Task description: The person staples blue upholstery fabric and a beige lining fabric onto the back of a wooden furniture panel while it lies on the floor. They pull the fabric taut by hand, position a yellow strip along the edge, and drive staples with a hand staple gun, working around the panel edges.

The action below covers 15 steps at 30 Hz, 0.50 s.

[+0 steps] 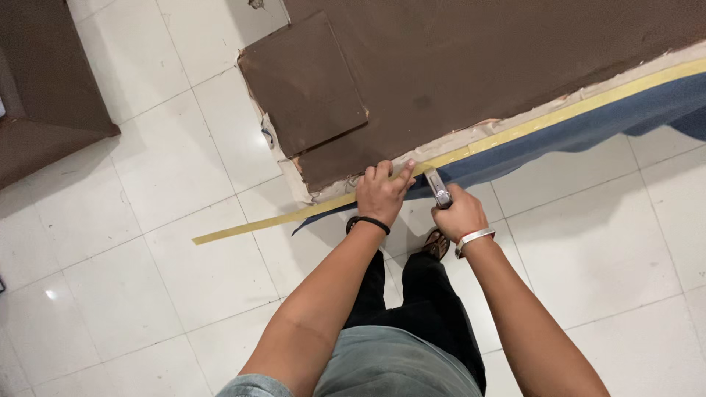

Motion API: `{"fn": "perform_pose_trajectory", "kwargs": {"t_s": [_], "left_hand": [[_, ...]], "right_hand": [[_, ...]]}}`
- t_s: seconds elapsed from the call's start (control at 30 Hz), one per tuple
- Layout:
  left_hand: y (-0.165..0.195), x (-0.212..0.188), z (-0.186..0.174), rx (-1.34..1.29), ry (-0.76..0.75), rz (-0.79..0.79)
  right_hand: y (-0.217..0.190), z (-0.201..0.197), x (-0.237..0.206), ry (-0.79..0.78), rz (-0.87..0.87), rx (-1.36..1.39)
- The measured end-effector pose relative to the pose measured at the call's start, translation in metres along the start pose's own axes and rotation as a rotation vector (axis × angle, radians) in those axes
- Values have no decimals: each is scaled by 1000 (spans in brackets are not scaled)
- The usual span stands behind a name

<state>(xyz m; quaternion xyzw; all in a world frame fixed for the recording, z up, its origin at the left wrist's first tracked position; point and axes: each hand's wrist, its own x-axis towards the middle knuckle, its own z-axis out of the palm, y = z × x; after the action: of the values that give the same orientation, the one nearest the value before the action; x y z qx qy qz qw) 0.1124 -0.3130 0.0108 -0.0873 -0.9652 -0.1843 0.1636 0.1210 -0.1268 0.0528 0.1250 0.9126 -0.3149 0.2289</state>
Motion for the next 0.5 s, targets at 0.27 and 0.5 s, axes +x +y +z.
{"fn": "perform_pose_trajectory", "kwargs": {"t_s": [0.27, 0.5], "left_hand": [[-13, -11, -17, -49, -71, -85], [-37, -26, -34, 7, -43, -78]], "right_hand": [[-23, 6, -8, 138, 63, -6], [-24, 10, -14, -36, 48, 152]]}}
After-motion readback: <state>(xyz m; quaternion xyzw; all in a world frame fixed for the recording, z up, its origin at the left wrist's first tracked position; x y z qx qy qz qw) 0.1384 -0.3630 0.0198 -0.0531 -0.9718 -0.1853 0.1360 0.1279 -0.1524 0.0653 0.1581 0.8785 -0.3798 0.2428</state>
